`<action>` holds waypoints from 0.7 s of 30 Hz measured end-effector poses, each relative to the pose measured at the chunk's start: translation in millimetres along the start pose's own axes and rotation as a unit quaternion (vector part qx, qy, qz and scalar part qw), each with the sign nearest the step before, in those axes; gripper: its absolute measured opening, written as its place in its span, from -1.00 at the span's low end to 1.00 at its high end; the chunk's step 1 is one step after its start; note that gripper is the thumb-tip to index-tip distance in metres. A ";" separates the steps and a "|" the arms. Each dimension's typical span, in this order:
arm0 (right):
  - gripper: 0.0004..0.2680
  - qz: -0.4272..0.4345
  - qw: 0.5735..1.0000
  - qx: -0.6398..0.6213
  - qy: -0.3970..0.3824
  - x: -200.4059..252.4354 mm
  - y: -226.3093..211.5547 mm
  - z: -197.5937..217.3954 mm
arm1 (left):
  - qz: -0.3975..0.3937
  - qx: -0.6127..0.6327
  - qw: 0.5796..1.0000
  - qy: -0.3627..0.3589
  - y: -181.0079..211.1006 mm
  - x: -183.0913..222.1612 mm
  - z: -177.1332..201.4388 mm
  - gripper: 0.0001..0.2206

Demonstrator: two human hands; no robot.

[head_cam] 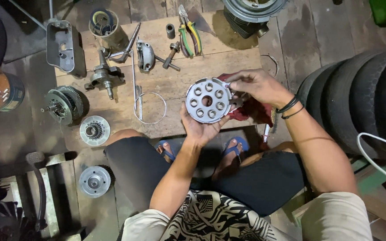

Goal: The person assembles a circular metal component by inserting small cylindrical pieces into its holes. They handle the parts by hand, rotate the component, and place each piece into position on a cluttered workbench.

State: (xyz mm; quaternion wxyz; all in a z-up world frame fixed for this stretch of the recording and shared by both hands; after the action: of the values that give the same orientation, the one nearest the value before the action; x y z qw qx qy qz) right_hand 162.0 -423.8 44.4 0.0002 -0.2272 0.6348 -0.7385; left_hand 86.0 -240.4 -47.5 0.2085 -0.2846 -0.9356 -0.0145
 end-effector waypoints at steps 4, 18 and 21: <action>-0.78 0.016 0.993 0.108 0.054 -9.9 14.4 20.6 | -0.023 -0.020 0.999 -0.017 13.1 14.8 -6.8 -0.21; -0.74 -0.015 0.905 0.416 0.093 -47.2 54.4 42.3 | -0.083 0.002 0.996 -0.017 43.9 45.4 -3.7 -0.30; -0.78 -0.006 0.912 0.398 0.103 -49.0 36.8 25.4 | -0.094 0.006 0.995 -0.012 51.8 48.0 4.0 -0.35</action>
State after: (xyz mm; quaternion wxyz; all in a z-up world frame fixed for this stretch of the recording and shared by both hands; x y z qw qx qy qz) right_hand 203.9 -440.7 -4.2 0.0207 -0.1350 0.2837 -0.9492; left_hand 76.4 -171.2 -36.7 0.1969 -0.1940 -0.9607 -0.0252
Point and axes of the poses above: each hand's wrist, its own x-axis away from the middle knuckle, its own z-axis out of the back of the hand, y = z × x, the point moved 3 cm from there along -x, towards the middle knuckle, and after that the axes turned 1 degree about y, right-handed, at the moved point
